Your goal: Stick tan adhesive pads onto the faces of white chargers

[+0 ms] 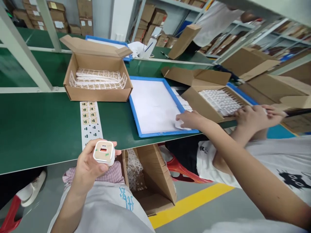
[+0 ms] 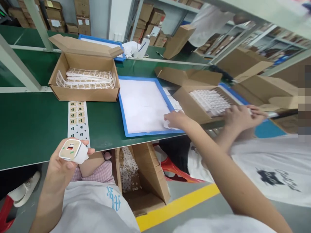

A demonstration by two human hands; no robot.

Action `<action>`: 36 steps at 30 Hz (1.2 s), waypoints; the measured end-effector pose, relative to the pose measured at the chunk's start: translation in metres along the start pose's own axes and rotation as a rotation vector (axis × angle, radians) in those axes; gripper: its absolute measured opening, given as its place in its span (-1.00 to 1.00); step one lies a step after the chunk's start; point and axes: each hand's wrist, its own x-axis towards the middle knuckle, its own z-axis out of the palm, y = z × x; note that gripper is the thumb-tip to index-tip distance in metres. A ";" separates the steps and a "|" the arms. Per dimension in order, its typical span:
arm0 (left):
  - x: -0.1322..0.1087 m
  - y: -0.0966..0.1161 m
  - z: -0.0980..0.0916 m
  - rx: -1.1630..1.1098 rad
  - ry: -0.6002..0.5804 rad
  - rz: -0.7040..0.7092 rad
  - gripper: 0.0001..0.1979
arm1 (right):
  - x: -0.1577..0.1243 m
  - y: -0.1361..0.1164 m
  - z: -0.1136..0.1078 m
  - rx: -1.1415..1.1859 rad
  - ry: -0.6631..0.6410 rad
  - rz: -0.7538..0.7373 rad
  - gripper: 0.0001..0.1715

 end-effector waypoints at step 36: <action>-0.022 0.024 -0.066 0.397 -0.131 0.572 -0.51 | -0.042 -0.345 -0.072 1.216 0.327 -0.734 -0.53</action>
